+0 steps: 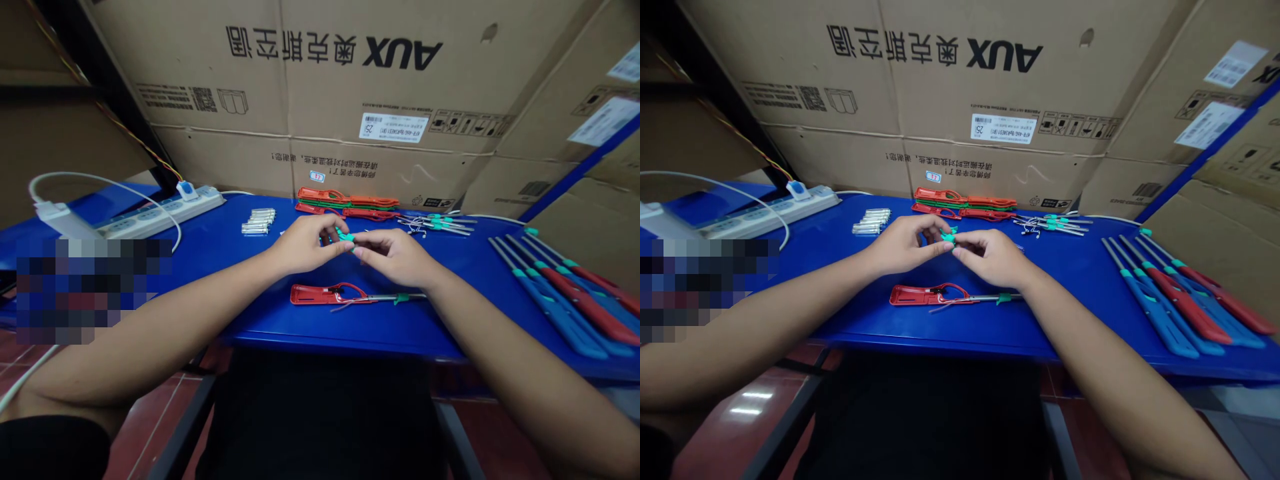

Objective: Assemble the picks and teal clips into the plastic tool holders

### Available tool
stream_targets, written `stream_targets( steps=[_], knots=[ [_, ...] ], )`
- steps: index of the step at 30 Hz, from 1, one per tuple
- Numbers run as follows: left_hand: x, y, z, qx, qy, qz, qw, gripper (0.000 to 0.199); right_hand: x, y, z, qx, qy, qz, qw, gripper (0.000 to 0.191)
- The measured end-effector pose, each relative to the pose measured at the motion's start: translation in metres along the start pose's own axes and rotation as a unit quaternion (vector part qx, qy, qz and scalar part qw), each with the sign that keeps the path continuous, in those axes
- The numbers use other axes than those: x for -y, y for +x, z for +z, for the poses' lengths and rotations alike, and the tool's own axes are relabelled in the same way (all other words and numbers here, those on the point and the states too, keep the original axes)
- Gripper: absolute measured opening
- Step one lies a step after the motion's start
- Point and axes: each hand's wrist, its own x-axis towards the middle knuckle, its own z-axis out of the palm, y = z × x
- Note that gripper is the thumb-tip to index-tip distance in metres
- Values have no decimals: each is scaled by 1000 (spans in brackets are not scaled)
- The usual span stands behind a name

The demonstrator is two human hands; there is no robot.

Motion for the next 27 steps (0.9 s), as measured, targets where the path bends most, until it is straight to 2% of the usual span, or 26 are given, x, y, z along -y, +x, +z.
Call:
stream_targets(
  steps=[2,5,9,11,12,15,16,18,22,27],
  knots=[
    [-2,-1,0,11,13,-7,1000,27,1,-1,2,7,-66,-29,997,32],
    [-8,-3,0,15,38,-21,999,24,1,-2,4,-9,-185,-76,980,22],
    [-12,-3,-7,22,57,-27,998,35,2,-4,5,-53,-254,-141,956,23],
    [-9,-2,-15,77,44,-13,996,39,5,-7,4,-82,-228,-151,958,18],
    [-7,-2,-20,124,35,-2,992,40,7,-9,3,-82,-207,-151,963,16],
    [1,-4,-30,284,10,18,959,36,12,-21,4,-13,-169,-140,975,13],
    [3,-6,-31,321,7,17,947,34,13,-25,5,18,-172,-133,976,14],
    [5,-9,-29,360,16,16,933,32,15,-35,8,60,-190,-110,974,16],
    [2,-12,-21,368,60,23,927,36,16,-51,15,78,-213,-84,970,17],
    [0,-13,-18,373,67,25,925,38,19,-57,14,79,-224,-118,964,14]
  ],
)
